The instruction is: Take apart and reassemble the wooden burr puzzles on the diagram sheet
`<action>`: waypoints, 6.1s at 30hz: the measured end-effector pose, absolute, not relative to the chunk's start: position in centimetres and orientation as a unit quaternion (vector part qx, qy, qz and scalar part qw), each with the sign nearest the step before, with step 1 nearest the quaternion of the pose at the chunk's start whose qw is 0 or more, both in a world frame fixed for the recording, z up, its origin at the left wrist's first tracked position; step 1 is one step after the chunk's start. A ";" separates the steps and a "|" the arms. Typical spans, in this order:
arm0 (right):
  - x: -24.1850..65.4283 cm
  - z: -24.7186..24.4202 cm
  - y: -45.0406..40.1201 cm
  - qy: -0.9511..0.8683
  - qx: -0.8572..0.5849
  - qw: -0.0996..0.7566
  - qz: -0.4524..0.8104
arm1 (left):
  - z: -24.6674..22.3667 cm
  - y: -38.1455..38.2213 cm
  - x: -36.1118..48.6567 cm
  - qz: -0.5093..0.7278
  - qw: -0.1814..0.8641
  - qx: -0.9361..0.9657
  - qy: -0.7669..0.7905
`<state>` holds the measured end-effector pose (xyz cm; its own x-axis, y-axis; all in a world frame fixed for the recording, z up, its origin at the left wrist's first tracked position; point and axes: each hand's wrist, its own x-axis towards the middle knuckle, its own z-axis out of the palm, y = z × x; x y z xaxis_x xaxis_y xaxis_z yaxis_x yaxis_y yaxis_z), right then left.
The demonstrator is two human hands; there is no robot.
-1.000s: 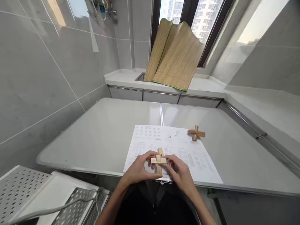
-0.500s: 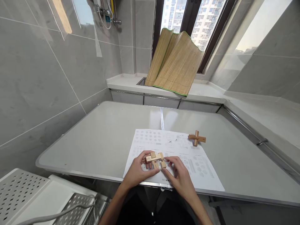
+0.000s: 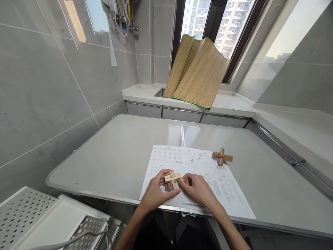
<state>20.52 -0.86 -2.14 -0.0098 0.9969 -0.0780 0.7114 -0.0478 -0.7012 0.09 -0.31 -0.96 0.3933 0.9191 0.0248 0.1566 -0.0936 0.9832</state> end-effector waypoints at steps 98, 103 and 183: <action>21.8 -3.7 -5.5 -0.498 -0.604 0.497 0.374 | -1.6 -0.8 -0.2 0.312 0.477 0.730 0.378; 28.7 -4.6 -4.5 -0.505 -0.684 0.492 0.184 | -1.6 -0.6 -0.4 0.297 0.481 0.726 0.391; 28.1 -4.7 -5.7 -0.576 -0.569 0.455 0.371 | -0.5 -0.1 0.2 0.292 0.423 0.736 0.440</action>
